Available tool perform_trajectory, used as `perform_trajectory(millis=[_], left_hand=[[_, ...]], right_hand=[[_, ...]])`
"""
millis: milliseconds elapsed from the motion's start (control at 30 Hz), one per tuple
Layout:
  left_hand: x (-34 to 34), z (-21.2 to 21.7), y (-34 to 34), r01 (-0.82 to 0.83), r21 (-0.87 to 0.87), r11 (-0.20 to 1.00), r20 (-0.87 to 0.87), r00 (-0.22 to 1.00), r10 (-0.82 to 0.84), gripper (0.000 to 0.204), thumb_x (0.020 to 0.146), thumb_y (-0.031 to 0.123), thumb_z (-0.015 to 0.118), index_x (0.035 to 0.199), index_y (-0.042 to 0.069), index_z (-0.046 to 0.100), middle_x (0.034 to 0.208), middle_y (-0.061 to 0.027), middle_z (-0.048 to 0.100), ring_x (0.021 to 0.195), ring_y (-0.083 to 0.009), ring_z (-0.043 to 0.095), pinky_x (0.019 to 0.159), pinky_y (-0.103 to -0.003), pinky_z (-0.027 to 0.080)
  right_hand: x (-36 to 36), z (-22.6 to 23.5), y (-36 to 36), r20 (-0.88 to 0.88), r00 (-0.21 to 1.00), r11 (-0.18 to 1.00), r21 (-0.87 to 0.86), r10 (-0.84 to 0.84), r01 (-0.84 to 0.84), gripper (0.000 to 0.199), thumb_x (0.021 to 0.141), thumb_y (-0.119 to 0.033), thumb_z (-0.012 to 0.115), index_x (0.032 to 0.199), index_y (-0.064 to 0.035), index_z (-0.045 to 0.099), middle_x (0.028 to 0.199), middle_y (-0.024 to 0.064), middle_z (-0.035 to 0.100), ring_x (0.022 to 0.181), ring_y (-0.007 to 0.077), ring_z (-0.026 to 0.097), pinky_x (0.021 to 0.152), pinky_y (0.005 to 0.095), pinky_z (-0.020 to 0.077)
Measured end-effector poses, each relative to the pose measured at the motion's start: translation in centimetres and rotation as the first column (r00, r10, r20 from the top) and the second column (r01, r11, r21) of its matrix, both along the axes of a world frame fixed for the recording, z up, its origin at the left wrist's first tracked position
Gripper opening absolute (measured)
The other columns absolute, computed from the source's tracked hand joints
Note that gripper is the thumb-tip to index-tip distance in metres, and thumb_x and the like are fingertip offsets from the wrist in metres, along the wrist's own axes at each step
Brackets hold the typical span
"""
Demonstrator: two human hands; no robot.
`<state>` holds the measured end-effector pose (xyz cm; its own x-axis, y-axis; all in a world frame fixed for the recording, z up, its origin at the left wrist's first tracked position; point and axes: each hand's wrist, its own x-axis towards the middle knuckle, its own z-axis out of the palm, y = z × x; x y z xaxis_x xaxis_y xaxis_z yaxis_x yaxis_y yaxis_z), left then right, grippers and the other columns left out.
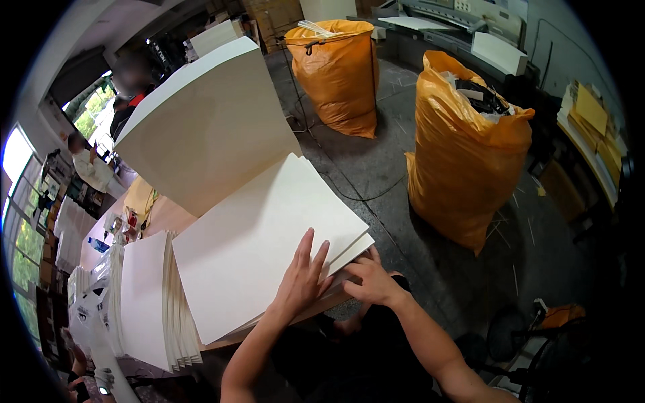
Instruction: The person picks up stacks of white paper from a table, aligns the edges by hand, and places them onto a larger stack.
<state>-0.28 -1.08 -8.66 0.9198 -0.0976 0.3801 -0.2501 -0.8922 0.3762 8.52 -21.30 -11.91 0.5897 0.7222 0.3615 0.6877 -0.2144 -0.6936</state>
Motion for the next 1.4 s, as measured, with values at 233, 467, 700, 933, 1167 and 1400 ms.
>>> perform_trajectory(millis=[233, 467, 700, 933, 1167, 1400], left_hand=[[0.4, 0.0, 0.3, -0.011, 0.083, 0.996, -0.031, 0.999, 0.013, 0.072, 0.089, 0.021, 0.077, 0.151, 0.006, 0.045, 0.143, -0.022, 0.05, 0.121, -0.0414, 0.058, 0.102, -0.049, 0.052], [0.8, 1.8, 1.0, 0.017, 0.08, 0.997, -0.073, 0.997, -0.011, 0.063, 0.094, 0.012, 0.069, 0.152, 0.029, 0.05, 0.149, -0.0227, 0.05, 0.116, -0.04, 0.065, 0.094, -0.044, 0.058], [1.2, 2.1, 2.5, 0.073, -0.062, 0.995, -0.044, 0.996, -0.076, 0.04, 0.093, 0.011, 0.067, 0.127, 0.031, 0.07, 0.155, -0.0223, 0.045, 0.112, -0.0407, 0.068, 0.09, -0.043, 0.06], [0.8, 2.8, 2.3, 0.089, -0.135, 0.987, -0.065, 0.993, -0.099, 0.048, 0.083, 0.04, 0.083, 0.129, 0.032, 0.071, 0.156, -0.0207, 0.045, 0.119, -0.0418, 0.065, 0.099, -0.047, 0.056], [0.9, 2.7, 2.6, 0.105, -0.106, 0.989, -0.076, 0.991, -0.113, 0.059, 0.079, 0.046, 0.086, 0.134, 0.035, 0.069, 0.157, -0.0184, 0.045, 0.122, -0.0405, 0.063, 0.101, -0.047, 0.055], [1.0, 3.1, 2.8, 0.119, -0.104, 0.987, -0.132, 0.982, -0.132, 0.055, 0.084, 0.027, 0.081, 0.137, 0.033, 0.067, 0.162, -0.021, 0.037, 0.129, -0.0424, 0.057, 0.103, -0.048, 0.054]], right_hand=[[1.8, 1.2, -3.8, -0.158, 0.852, 0.86, -0.215, -0.499, 0.464, 0.04, 0.092, -0.034, 0.074, 0.078, -0.0019, 0.055, 0.084, 0.0156, 0.064, 0.081, 0.0347, 0.067, 0.069, 0.0466, 0.0516], [1.0, 4.8, 0.7, 0.069, 0.905, 0.907, -0.014, -0.42, 0.422, 0.033, 0.099, -0.028, 0.065, 0.079, -0.0039, 0.054, 0.074, 0.016, 0.063, 0.065, 0.0403, 0.063, 0.059, 0.0484, 0.0503], [2.4, 3.6, 2.0, -0.436, 0.861, 0.931, 0.12, -0.263, 0.345, 0.036, 0.101, -0.028, 0.064, 0.074, -0.0076, 0.053, 0.062, 0.006, 0.056, 0.059, 0.0183, 0.06, 0.053, 0.0329, 0.0464], [3.5, 4.6, 2.1, -0.891, 0.434, 0.894, 0.299, 0.136, 0.335, 0.037, 0.101, -0.024, 0.065, 0.068, -0.0123, 0.052, 0.061, -0.0009, 0.054, 0.053, 0.011, 0.056, 0.05, 0.0249, 0.0397], [3.4, 4.6, 1.7, -0.888, 0.437, 0.9, 0.3, 0.142, 0.317, 0.038, 0.102, -0.026, 0.065, 0.069, -0.0122, 0.052, 0.062, -0.0007, 0.055, 0.055, 0.0101, 0.057, 0.051, 0.0237, 0.04], [3.3, 4.9, 0.7, -0.864, 0.499, 0.934, 0.232, 0.069, 0.272, 0.038, 0.103, -0.029, 0.063, 0.071, -0.0108, 0.054, 0.063, -0.0003, 0.056, 0.055, 0.0091, 0.056, 0.051, 0.0241, 0.0409]])
